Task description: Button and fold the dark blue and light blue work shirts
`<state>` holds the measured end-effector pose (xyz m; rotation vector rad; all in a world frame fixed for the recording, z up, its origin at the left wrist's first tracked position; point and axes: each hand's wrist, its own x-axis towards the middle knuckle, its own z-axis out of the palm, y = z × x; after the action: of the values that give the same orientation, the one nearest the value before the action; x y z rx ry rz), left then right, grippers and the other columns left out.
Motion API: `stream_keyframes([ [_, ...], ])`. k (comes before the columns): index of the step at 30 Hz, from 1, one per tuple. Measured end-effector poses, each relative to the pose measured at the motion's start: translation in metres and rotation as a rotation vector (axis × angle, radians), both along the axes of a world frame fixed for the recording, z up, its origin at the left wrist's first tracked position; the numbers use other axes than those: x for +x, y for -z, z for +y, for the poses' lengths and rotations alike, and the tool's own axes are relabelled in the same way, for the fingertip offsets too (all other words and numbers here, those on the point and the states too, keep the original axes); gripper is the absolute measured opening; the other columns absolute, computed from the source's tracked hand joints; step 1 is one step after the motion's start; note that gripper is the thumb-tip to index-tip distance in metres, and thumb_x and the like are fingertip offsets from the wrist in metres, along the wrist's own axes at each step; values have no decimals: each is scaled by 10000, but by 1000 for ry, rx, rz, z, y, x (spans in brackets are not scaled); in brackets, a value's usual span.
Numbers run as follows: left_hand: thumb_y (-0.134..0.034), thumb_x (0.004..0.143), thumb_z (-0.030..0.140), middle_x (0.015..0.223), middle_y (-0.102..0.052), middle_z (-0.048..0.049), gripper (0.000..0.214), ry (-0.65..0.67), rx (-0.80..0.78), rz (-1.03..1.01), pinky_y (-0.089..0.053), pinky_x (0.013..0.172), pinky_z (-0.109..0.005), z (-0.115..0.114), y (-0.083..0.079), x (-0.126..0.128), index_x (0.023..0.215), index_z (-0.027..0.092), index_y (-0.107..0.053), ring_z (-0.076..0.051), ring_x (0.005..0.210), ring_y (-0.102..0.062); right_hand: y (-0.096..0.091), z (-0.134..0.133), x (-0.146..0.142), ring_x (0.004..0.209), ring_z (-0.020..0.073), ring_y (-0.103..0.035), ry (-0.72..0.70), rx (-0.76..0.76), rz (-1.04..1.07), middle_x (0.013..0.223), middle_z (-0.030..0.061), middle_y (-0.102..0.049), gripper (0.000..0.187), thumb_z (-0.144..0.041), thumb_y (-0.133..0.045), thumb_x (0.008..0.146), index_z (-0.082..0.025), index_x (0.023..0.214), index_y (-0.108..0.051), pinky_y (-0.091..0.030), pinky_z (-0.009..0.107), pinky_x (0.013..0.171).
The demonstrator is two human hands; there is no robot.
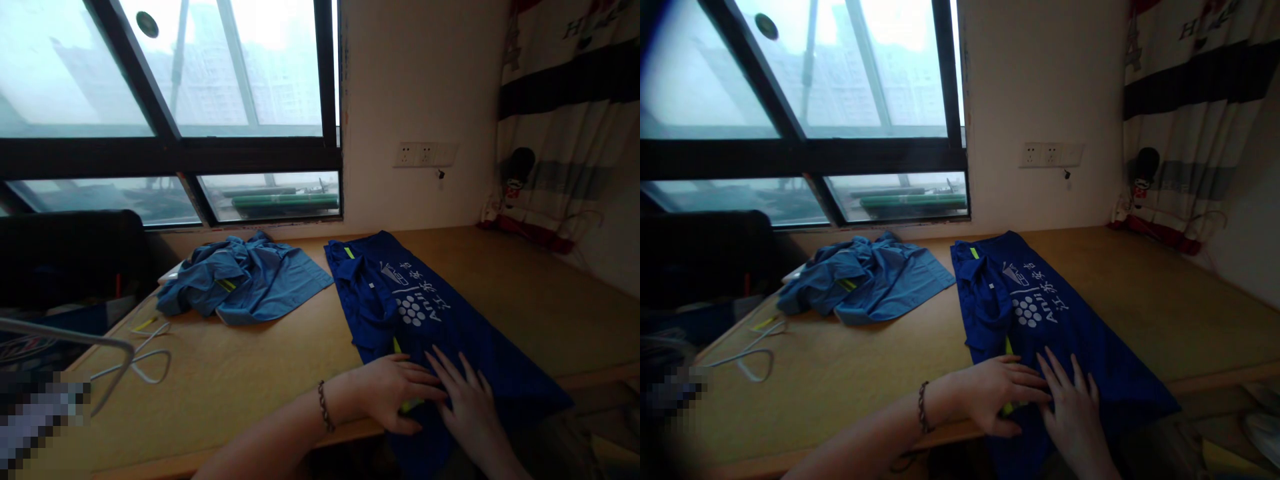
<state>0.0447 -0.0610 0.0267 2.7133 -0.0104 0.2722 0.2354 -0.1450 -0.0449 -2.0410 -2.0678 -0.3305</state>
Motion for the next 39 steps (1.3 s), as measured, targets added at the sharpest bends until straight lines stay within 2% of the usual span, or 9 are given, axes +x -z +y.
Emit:
stream_keyframes([
  [7,-519,748,391,1183,-551,-82,545,2,66,-57,-356,927,-345,8,6,0,1236,170,-420,-202,1079,-504,0,-7,-26,1166,439,-333,160,70,33,1318,11,-429,479,-403,-420,771,-284,1229,-497,-322,640,807],
  [11,-459,772,500,911,-632,-88,479,-28,223,-133,-427,729,-314,6,11,2,1080,138,-523,-200,871,-573,-5,0,-17,1177,361,-375,17,69,89,1284,20,-469,407,-331,-419,781,-270,1160,-555,-345,559,881],
  [15,-385,794,531,648,-569,-46,429,-89,395,-198,-381,531,-293,3,15,3,826,151,-580,-163,619,-535,-10,7,-12,1214,293,-357,-175,18,121,1298,8,-456,413,-325,-417,811,-260,1206,-520,-331,488,952],
  [18,-361,805,530,541,-484,-20,436,-91,506,-248,-325,460,-272,0,18,3,654,166,-548,-127,487,-457,-9,7,-16,1207,329,-351,-130,-30,102,1324,-18,-423,446,-398,-401,827,-306,1261,-453,-331,549,913],
  [22,-343,815,529,519,-441,-4,447,-44,561,-278,-292,430,-264,-5,20,5,610,173,-518,-108,436,-409,-9,9,-20,1211,330,-339,-50,-56,85,1343,-46,-389,435,-406,-347,848,-352,1273,-421,-300,600,898],
  [28,-358,827,491,639,-512,-35,406,-53,549,-159,-376,530,-282,-5,13,7,696,155,-544,-140,573,-498,-10,23,-6,1213,304,-339,45,-94,128,1330,-59,-408,439,-486,-335,837,-370,1247,-441,-287,600,906],
  [32,-379,832,468,848,-581,-96,400,-66,472,-79,-418,722,-325,-8,9,8,903,121,-565,-193,812,-545,-10,28,8,1227,282,-323,104,-127,149,1332,-79,-404,439,-507,-329,830,-394,1239,-440,-273,586,931],
  [36,-401,824,457,1171,-519,-133,525,-155,358,-33,-322,944,-377,-17,9,13,1200,93,-438,-239,1123,-432,-9,30,29,1242,264,-302,163,-153,162,1341,-78,-393,446,-512,-314,828,-398,1242,-434,-271,569,945],
  [39,-367,844,417,1310,-424,-107,536,-218,287,-25,-226,1018,-414,-22,12,21,1290,121,-346,-236,1248,-299,-6,32,49,1245,256,-300,183,-160,164,1343,-56,-394,462,-520,-314,822,-384,1246,-437,-273,553,954],
])
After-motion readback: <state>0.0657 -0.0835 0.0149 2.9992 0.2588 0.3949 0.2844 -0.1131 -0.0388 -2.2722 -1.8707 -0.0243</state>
